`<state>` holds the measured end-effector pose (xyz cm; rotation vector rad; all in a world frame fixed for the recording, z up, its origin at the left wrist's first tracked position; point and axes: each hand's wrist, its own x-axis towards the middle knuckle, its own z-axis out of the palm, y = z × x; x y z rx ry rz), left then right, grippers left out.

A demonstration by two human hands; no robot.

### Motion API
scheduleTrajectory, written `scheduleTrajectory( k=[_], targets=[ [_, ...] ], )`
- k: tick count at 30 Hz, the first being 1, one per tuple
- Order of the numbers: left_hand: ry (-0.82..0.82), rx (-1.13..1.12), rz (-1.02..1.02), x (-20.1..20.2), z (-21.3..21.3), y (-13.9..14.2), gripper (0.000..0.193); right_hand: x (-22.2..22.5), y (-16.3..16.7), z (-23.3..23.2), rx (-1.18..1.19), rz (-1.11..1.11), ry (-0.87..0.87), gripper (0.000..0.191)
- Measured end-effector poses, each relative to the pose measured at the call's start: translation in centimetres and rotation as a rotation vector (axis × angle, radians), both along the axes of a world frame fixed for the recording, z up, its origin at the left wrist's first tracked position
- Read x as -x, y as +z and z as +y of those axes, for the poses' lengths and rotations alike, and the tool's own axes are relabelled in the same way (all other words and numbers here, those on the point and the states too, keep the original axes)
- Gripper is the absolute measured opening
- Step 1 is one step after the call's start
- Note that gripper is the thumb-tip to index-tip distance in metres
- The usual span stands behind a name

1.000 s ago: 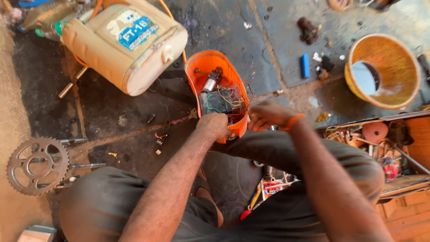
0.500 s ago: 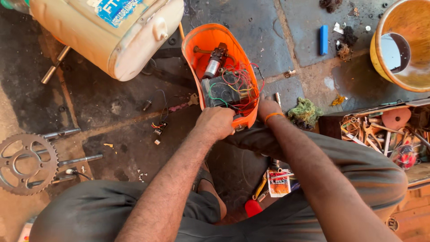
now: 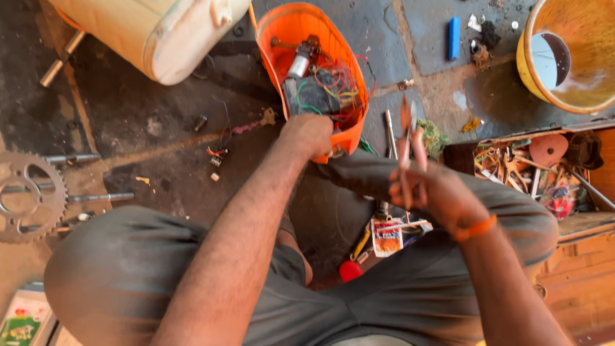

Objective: The person sits on the floor repairing a knapsack agricultural sprayer. They handle wiring and a small pump motor inside the orange tank, use pliers to work on the assembly, then lift the large plastic tank and fit it onto the motor base, pressing parts together by hand.

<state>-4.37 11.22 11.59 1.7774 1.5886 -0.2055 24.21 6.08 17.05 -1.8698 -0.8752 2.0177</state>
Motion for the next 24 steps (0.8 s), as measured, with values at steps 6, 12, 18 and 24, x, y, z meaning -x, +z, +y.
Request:
scheduleTrajectory(
  k=[6,12,18,24],
  targets=[
    [0.013,0.007,0.047,-0.5,0.6,0.0,0.037,2.5,2.2,-7.4,0.106,0.096,0.083,0.052],
    [0.038,-0.008,0.050,-1.1,1.0,0.1,0.035,1.8,3.7,-10.8,0.022,0.435,-0.026,0.056],
    [0.019,0.011,0.054,-1.2,0.9,0.4,0.036,4.3,-0.8,-8.5,0.052,-0.025,0.251,0.054],
    [0.018,0.026,0.083,-1.6,1.1,1.1,0.037,5.2,-0.7,-6.6,-0.016,-0.063,0.346,0.057]
  ],
)
